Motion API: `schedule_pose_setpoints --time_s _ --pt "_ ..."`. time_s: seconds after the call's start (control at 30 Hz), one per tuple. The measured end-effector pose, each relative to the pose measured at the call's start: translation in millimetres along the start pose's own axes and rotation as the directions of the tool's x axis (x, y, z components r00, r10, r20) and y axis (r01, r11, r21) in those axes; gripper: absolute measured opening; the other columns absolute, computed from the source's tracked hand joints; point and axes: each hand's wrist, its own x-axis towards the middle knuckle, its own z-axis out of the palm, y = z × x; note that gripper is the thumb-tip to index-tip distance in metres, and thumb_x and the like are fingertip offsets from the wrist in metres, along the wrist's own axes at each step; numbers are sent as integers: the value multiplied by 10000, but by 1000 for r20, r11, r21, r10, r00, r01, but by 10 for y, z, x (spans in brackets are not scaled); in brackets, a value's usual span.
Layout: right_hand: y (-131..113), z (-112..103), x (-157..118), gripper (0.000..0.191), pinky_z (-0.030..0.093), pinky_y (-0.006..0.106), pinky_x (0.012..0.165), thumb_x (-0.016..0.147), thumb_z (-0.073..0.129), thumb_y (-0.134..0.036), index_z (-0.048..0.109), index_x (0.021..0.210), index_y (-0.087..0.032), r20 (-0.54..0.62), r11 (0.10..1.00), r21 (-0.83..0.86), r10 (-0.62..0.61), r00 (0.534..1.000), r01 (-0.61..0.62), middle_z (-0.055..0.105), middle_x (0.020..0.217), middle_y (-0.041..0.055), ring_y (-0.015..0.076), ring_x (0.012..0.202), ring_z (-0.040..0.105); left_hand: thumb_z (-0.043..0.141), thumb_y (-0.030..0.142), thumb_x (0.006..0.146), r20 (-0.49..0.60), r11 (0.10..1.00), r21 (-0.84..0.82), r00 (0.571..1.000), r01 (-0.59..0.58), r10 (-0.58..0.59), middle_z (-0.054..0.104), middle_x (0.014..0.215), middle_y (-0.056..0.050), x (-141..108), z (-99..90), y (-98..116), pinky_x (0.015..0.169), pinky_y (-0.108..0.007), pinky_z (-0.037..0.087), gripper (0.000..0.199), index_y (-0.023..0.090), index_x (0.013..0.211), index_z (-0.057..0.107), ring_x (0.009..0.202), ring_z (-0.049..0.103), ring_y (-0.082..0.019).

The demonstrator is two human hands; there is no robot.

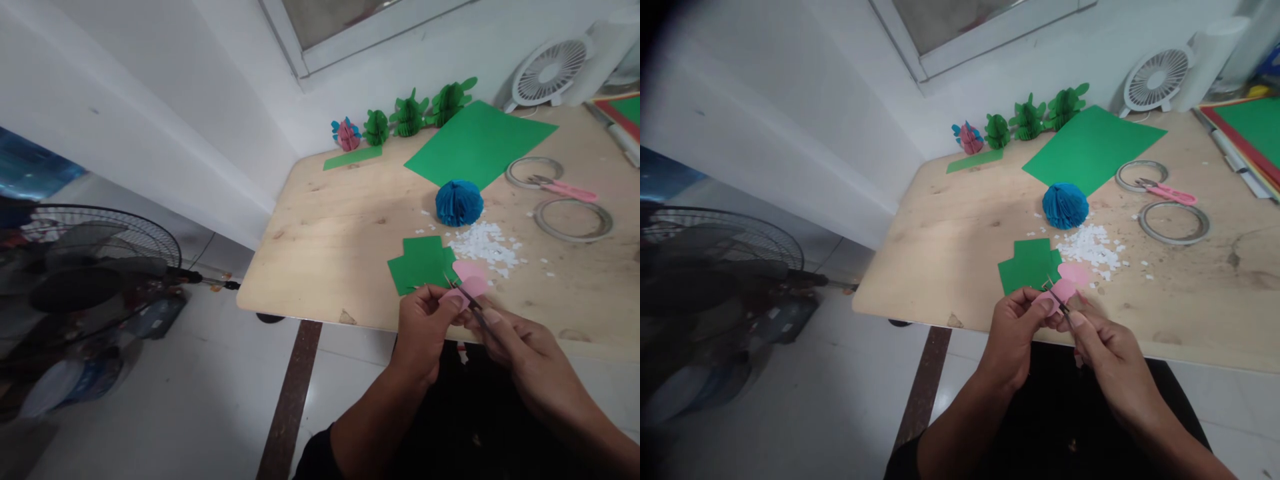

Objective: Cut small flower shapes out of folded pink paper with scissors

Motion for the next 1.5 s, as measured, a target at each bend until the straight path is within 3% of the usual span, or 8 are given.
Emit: schedule_pose_setpoints --time_s 0.2,0.33,0.53,0.67,0.77,0.93,1.13,1.5 --pt "-122 16 59 523 570 364 748 842 552 -688 661 567 -256 43 999 -49 -12 999 14 622 561 54 303 867 703 831 363 657 1 1000 4 1000 -3 3 627 570 7 33 -41 21 662 -259 432 298 159 630 614 558 542 -96" --pt "-218 53 124 474 553 399 884 843 567 -661 707 625 -263 43 990 -62 -122 992 125 720 714 66 309 980 703 824 365 649 -15 1000 7 1000 -6 7 630 564 6 72 -71 31 652 -259 430 281 160 630 632 555 542 -97" --pt "-168 62 171 461 495 460 1005 854 553 -656 777 744 -268 65 991 -91 -88 994 93 767 849 52 315 1021 696 828 365 641 -31 1000 7 1000 -5 5 636 573 5 106 -114 23 641 -251 424 283 158 639 635 552 537 -89" --pt "-150 60 171 449 557 428 904 858 562 -640 786 742 -269 42 989 -113 -94 995 98 760 854 53 310 989 704 821 348 646 -33 1000 7 999 -6 7 640 572 5 110 -123 16 640 -246 420 272 154 639 630 551 540 -86" --pt "-171 63 163 434 601 374 693 847 579 -633 789 741 -268 41 991 -107 -78 996 82 756 850 61 317 936 711 818 339 643 -34 1000 0 999 -5 5 643 570 7 110 -124 16 633 -242 420 261 153 640 634 543 543 -82" --pt "-161 67 144 401 538 297 468 845 602 -612 795 774 -268 45 999 -50 -18 999 20 752 898 66 284 810 713 819 314 629 -33 1000 -12 999 1 -2 652 578 4 100 -115 33 641 -240 429 245 148 642 639 552 556 -80" --pt "-67 50 158 418 592 339 656 861 573 -621 791 767 -277 15 998 -44 -33 999 34 750 812 54 316 971 707 826 316 624 -48 1000 -2 999 5 -5 672 606 -11 97 -122 52 653 -248 437 253 144 655 643 566 579 -94" --pt "-225 -128 202 403 569 350 700 894 531 -556 789 732 -292 182 960 -181 -179 967 212 703 692 23 256 743 696 869 360 603 162 992 106 984 64 -80 638 541 9 92 -220 200 638 -238 427 318 149 644 635 523 555 -88"
